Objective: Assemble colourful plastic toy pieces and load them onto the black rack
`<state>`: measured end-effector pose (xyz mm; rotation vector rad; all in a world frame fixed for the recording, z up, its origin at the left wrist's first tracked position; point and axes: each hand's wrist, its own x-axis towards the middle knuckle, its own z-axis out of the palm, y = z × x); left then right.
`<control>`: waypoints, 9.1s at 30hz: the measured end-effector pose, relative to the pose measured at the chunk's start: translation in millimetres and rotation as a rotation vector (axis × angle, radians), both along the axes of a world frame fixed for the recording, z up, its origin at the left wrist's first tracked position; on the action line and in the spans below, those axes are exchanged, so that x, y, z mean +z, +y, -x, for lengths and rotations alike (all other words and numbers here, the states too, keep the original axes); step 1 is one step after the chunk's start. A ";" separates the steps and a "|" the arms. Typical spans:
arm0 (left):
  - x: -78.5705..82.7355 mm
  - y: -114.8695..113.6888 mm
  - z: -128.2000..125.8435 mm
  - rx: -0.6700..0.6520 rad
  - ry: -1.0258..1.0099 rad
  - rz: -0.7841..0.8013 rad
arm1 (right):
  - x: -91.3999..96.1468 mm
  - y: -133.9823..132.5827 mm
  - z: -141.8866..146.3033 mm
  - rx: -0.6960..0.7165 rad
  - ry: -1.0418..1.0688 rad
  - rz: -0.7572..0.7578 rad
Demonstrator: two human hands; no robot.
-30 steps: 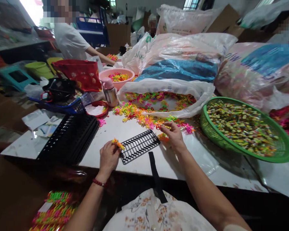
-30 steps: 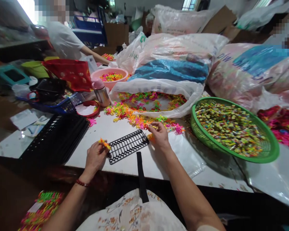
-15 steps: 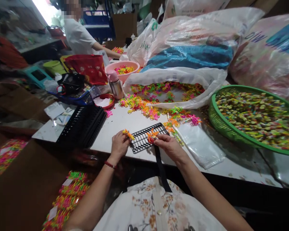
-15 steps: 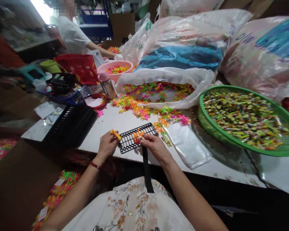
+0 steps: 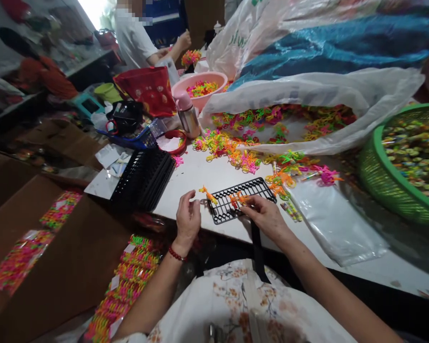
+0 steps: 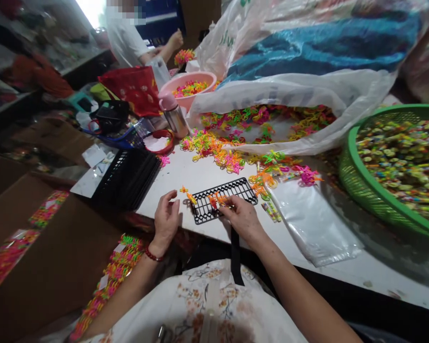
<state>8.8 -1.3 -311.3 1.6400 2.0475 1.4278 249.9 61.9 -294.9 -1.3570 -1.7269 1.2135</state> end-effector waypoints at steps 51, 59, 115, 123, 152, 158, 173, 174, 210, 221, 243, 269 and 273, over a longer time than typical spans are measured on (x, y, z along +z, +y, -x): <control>-13.9 12.6 -16.5 -0.106 0.190 0.147 | -29.6 25.5 45.6 0.094 -0.134 -0.283; 28.0 7.8 -0.3 -0.066 0.169 -0.093 | -30.7 25.9 46.6 0.098 -0.137 -0.324; 50.3 20.2 -5.6 -0.427 0.696 -0.026 | -13.0 33.5 71.5 0.530 -0.190 -0.311; 34.2 11.6 -29.8 -0.260 0.785 0.004 | -24.4 24.8 73.8 0.514 -0.146 -0.335; 14.5 21.7 -25.9 -0.410 0.657 -0.144 | 25.5 84.3 -48.5 -0.253 0.181 -0.069; 19.9 21.0 -24.0 -0.445 0.550 -0.099 | 20.7 50.5 18.0 -0.037 0.488 0.327; 21.4 22.3 -21.0 -0.475 0.375 -0.178 | 13.0 45.3 62.5 0.166 0.472 0.492; 20.7 22.5 -20.8 -0.470 0.384 -0.171 | 12.2 45.3 63.7 0.162 0.469 0.508; 26.4 26.7 -17.5 -0.561 0.467 -0.077 | -14.1 38.6 66.4 0.517 -0.426 -0.436; 26.0 21.4 -23.3 -0.415 0.717 -0.068 | -9.9 32.5 29.2 0.301 -0.159 -0.598; 21.2 28.8 -28.0 -0.518 0.556 -0.228 | 0.6 84.6 -95.2 -0.045 -0.885 -0.452; 20.8 20.0 -36.4 -0.381 0.444 -0.118 | -11.7 24.2 60.8 0.179 0.115 -0.041; 23.0 18.8 -36.3 -0.401 0.439 -0.096 | -9.2 24.7 60.7 0.289 -0.155 -0.240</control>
